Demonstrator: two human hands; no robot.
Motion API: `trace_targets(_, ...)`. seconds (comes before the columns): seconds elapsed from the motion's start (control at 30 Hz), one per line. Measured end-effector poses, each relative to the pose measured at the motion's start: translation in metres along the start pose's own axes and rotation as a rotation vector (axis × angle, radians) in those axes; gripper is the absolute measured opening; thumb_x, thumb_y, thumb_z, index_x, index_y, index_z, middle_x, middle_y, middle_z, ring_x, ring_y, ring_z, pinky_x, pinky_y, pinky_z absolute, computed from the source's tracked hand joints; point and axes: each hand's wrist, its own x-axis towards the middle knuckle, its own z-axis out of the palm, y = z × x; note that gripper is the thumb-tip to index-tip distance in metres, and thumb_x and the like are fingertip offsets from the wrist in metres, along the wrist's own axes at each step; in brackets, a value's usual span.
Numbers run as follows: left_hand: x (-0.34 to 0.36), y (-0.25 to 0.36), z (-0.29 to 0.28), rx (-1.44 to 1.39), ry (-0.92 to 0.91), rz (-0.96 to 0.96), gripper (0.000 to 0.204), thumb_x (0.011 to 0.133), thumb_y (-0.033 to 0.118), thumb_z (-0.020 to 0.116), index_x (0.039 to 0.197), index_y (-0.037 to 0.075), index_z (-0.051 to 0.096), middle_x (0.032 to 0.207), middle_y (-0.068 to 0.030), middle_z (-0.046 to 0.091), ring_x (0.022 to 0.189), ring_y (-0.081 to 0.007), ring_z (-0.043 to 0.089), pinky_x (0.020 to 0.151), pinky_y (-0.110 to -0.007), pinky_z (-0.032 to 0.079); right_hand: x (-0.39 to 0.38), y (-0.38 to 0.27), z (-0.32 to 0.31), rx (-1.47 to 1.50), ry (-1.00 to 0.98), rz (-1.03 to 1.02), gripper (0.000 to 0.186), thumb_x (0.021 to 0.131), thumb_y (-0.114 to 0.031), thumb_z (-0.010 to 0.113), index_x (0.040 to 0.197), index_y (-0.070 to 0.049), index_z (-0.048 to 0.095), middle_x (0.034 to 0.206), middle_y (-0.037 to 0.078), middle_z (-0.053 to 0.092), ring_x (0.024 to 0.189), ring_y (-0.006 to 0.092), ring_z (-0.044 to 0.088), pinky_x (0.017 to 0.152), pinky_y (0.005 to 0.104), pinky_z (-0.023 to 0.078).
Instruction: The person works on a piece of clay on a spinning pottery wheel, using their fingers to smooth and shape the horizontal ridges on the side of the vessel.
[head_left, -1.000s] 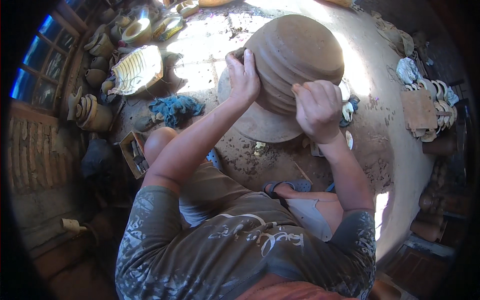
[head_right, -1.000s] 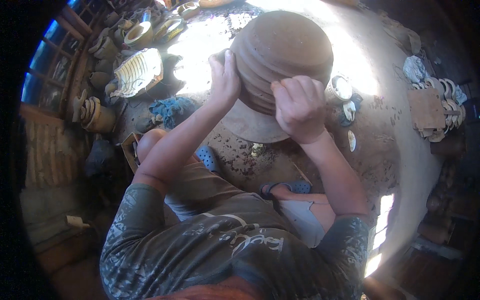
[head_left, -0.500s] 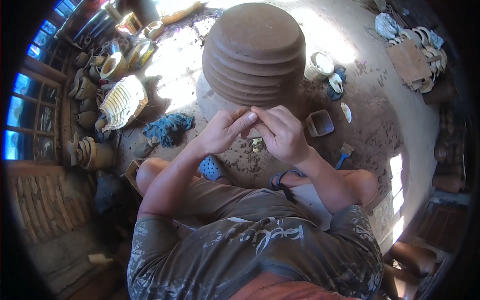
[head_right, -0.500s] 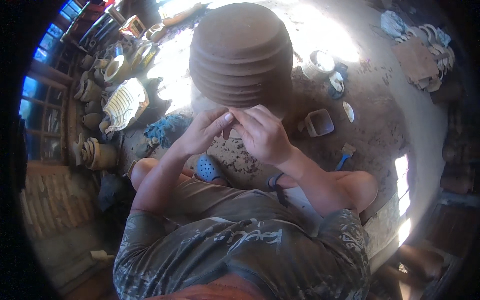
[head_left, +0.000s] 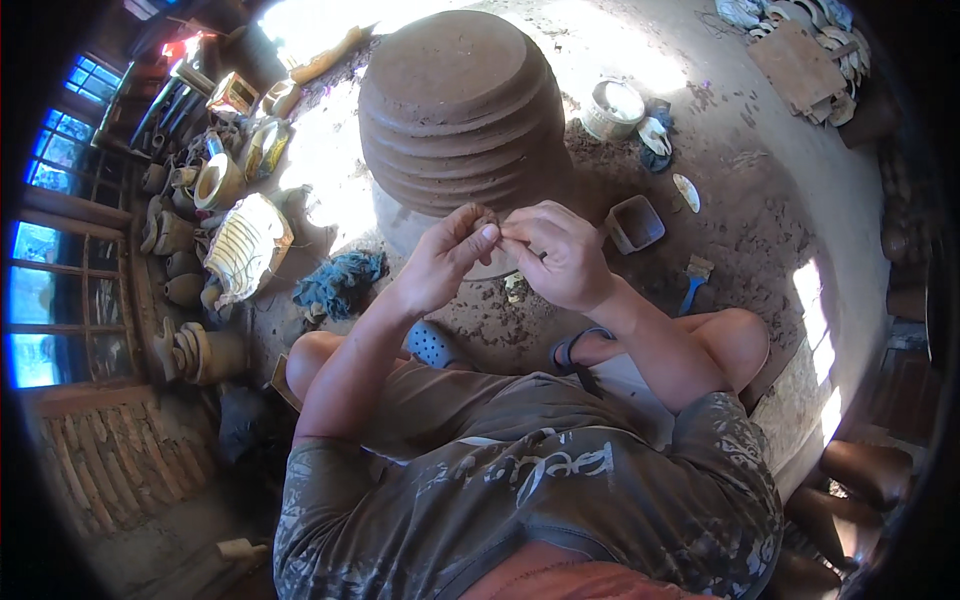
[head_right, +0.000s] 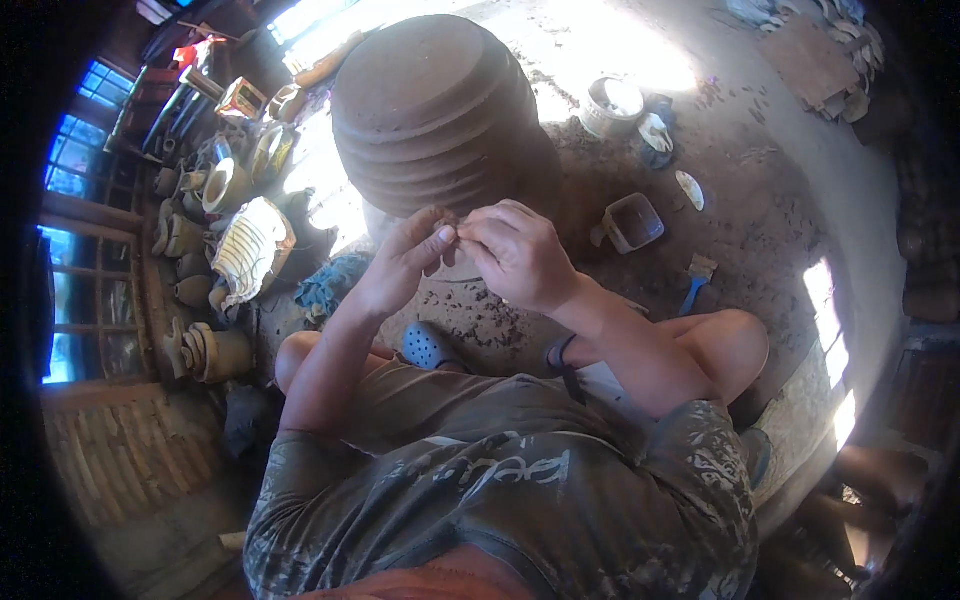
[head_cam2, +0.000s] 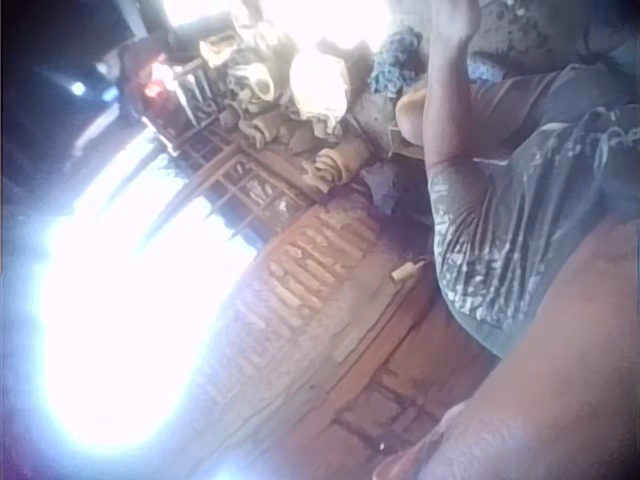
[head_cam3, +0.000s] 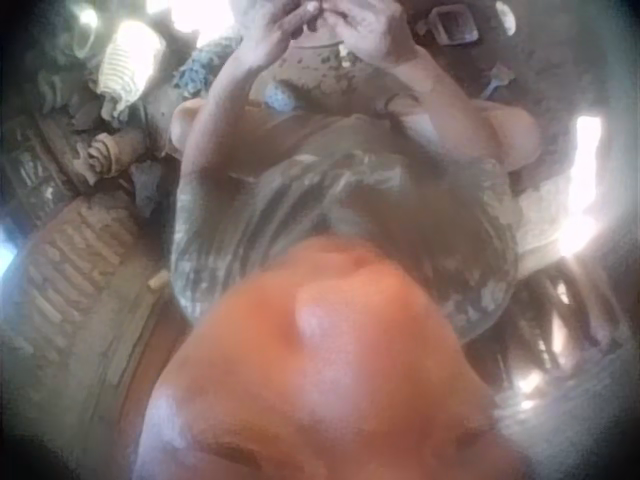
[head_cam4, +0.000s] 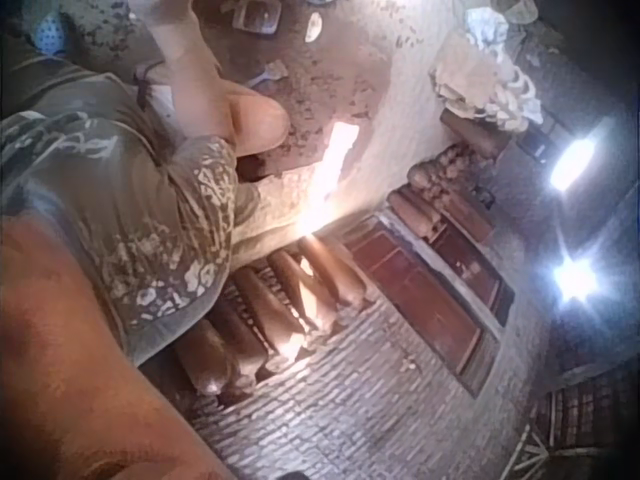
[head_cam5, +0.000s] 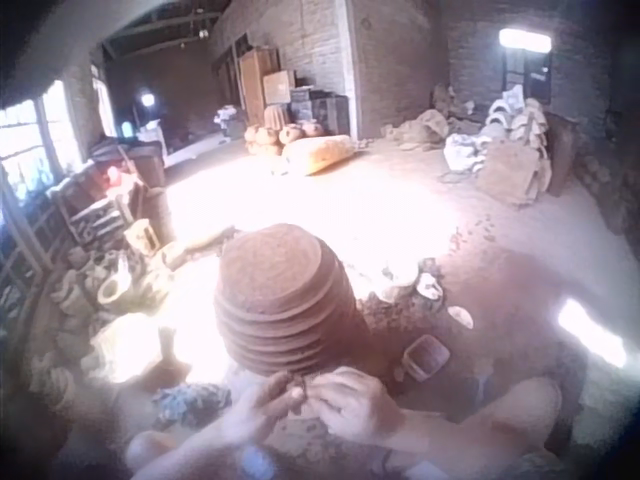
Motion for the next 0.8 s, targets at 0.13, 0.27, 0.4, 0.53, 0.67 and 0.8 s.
trace_targets(0.13,0.004,-0.020,0.001,0.097,0.625,0.378,0.034,0.114,0.027,0.051,0.130,-0.003,0.054,0.101,-0.0028,0.060,0.090,-0.0102,0.052,0.081,-0.027,0.046,0.013,-0.007,-0.009,0.079,0.105,0.172,0.013,0.089,-0.004,0.080,0.101,0.001,0.075,0.092,0.011,0.076,0.080,0.0188,0.074,0.076,0.0309,0.059)
trace_targets(0.27,0.040,-0.017,-0.040,0.180,1.015,0.489,0.047,0.116,0.032,0.040,0.141,-0.007,0.045,0.130,-0.0151,0.051,0.117,-0.0218,0.050,0.102,-0.036,0.042,0.020,0.026,-0.015,0.330,0.337,0.564,0.012,0.094,-0.008,0.078,0.103,0.001,0.077,0.093,0.007,0.078,0.079,0.0105,0.071,0.076,0.0272,0.058)
trace_targets(0.4,0.079,-0.024,-0.053,-0.040,1.125,0.347,0.061,0.115,0.043,0.040,0.152,-0.006,0.034,0.151,-0.0240,0.045,0.141,-0.0301,0.046,0.119,-0.041,0.036,0.035,0.044,-0.012,0.298,0.351,0.568,0.013,0.096,-0.008,0.078,0.105,0.001,0.078,0.097,0.008,0.080,0.084,0.0092,0.071,0.077,0.0262,0.057)
trace_targets(0.53,0.089,-0.034,-0.066,-0.130,1.085,0.422,0.065,0.115,0.044,0.041,0.154,-0.007,0.029,0.153,-0.0252,0.044,0.141,-0.0305,0.046,0.119,-0.042,0.036,0.034,0.045,-0.007,0.222,0.333,0.530,0.014,0.095,-0.009,0.079,0.104,0.001,0.078,0.097,0.010,0.080,0.086,0.0116,0.073,0.078,0.0279,0.058)
trace_targets(0.67,0.096,-0.040,-0.080,-0.136,1.018,0.452,0.061,0.115,0.041,0.040,0.152,-0.006,0.033,0.151,-0.0264,0.044,0.138,-0.0318,0.048,0.117,-0.044,0.037,0.035,0.049,0.003,0.114,0.336,0.361,0.014,0.091,-0.011,0.082,0.099,0.000,0.078,0.096,0.013,0.079,0.083,0.0194,0.075,0.077,0.0314,0.059)
trace_targets(0.8,0.095,-0.043,-0.097,0.061,0.981,0.471,0.047,0.115,0.034,0.046,0.135,-0.007,0.045,0.130,-0.0204,0.057,0.120,-0.0252,0.057,0.105,-0.039,0.046,0.043,0.043,0.005,-0.014,0.269,0.292,0.013,0.089,-0.008,0.084,0.092,0.002,0.075,0.091,0.010,0.077,0.078,0.0141,0.071,0.071,0.0281,0.057)
